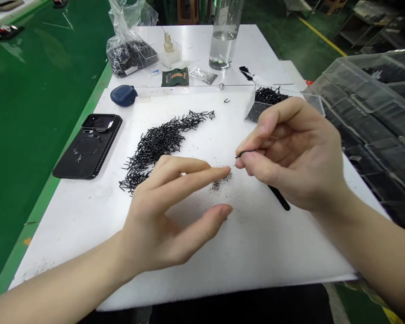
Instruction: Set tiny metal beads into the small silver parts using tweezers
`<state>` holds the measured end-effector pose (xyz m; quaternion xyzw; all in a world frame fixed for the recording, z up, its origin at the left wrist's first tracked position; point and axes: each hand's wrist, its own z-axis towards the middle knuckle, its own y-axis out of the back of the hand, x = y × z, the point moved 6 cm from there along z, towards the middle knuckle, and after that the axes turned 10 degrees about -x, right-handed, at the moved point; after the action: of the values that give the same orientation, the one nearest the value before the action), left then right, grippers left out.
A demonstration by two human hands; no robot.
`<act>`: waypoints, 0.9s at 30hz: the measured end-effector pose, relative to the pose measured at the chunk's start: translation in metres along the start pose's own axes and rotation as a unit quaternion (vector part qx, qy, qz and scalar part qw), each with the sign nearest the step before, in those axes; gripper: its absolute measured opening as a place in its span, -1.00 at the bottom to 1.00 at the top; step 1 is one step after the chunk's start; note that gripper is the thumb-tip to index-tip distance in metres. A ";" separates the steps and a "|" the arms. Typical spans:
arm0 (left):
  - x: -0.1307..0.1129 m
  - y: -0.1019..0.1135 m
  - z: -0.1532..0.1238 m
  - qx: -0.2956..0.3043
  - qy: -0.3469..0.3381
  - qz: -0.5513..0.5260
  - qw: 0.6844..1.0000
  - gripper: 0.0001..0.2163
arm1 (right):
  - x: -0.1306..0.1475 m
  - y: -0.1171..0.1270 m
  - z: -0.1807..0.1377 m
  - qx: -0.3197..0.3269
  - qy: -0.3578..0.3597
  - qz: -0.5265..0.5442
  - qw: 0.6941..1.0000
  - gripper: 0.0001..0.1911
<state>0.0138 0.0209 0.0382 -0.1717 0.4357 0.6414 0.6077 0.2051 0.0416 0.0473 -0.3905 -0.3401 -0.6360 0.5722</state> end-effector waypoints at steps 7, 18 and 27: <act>-0.003 -0.002 -0.001 0.005 -0.045 -0.024 0.999 -0.44 | -0.004 0.000 0.000 -0.003 -0.013 -0.008 1.000 -0.68; 0.000 -0.005 0.000 0.029 -0.038 -0.036 0.998 -0.49 | -0.004 -0.002 0.000 0.011 0.002 -0.006 1.000 -0.69; 0.002 -0.004 0.001 0.050 -0.025 -0.074 0.996 -0.49 | -0.002 0.000 -0.002 0.012 -0.002 -0.003 1.000 -0.71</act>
<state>0.0172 0.0225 0.0353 -0.1565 0.4380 0.5762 0.6721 0.2048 0.0412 0.0445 -0.3841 -0.3502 -0.6327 0.5741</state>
